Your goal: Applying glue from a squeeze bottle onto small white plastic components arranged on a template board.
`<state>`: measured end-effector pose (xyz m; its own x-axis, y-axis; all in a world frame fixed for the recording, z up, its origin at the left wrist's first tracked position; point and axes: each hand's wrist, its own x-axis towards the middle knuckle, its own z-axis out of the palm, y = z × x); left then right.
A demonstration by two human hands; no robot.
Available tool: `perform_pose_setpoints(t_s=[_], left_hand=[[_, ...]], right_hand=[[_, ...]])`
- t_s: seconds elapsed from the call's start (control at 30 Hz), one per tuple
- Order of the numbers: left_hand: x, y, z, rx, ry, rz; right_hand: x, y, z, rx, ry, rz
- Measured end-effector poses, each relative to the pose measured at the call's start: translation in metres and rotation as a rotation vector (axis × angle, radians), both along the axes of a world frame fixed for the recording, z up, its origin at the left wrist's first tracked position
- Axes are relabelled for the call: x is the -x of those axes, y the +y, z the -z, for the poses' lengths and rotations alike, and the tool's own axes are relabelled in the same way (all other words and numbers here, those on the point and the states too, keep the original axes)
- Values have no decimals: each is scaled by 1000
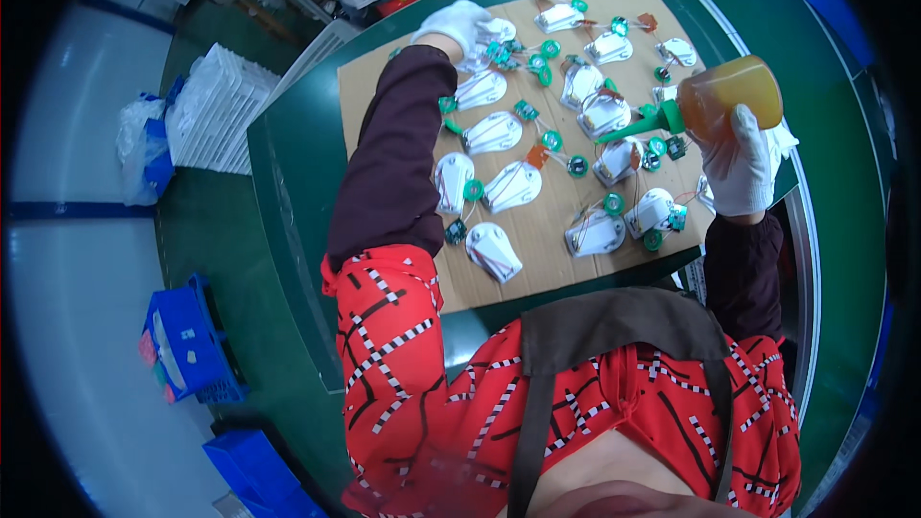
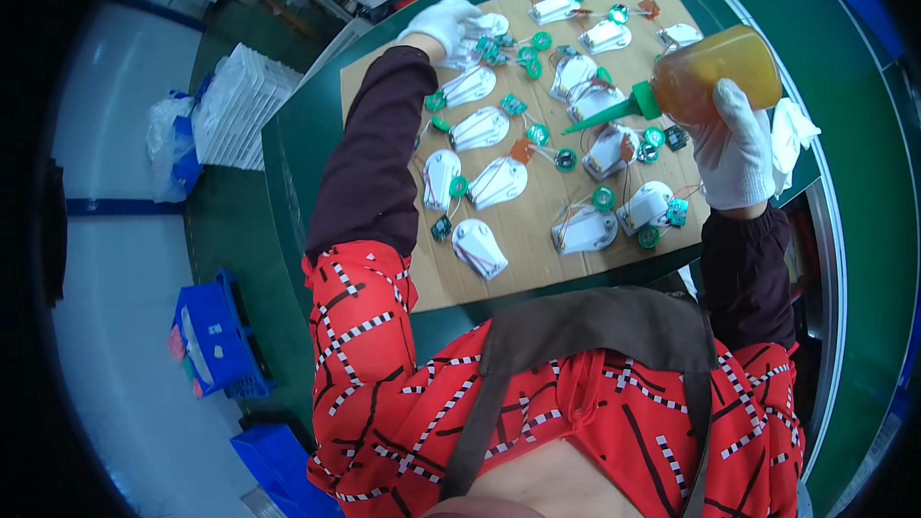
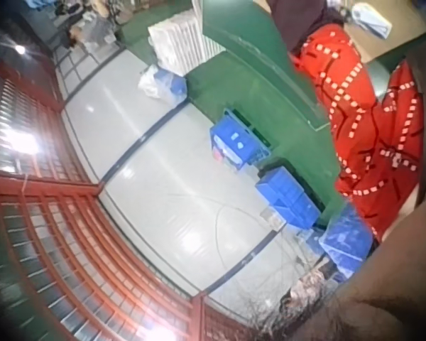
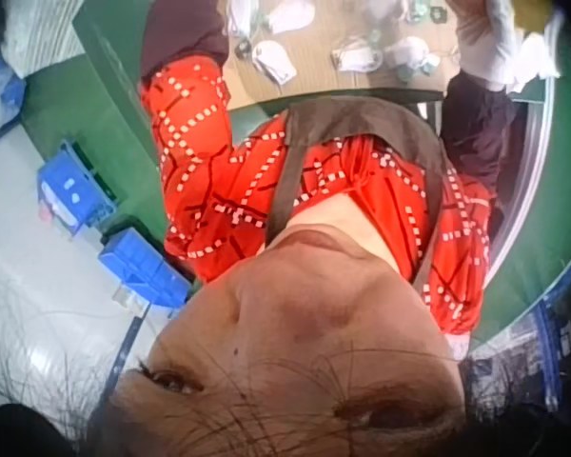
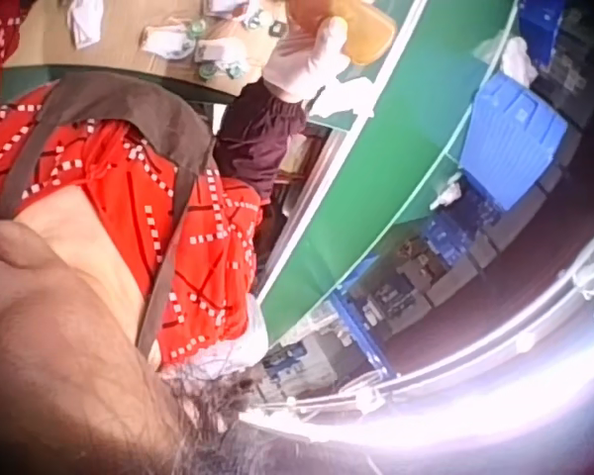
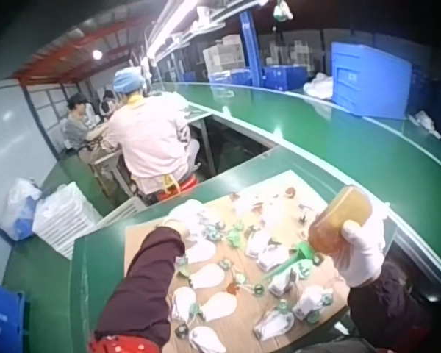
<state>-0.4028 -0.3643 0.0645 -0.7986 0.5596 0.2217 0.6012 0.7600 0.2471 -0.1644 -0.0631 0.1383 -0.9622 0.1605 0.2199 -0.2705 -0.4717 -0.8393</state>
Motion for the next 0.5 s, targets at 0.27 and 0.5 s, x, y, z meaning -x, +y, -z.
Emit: perform_pose_setpoints(t_s=[0.27, 0.5], left_hand=[[4, 37, -8, 357, -81, -198], [1, 20, -4, -79, -307, -617]], right_hand=[[21, 25, -7, -71, -20, 17], [107, -20, -7, -248, 2, -132]])
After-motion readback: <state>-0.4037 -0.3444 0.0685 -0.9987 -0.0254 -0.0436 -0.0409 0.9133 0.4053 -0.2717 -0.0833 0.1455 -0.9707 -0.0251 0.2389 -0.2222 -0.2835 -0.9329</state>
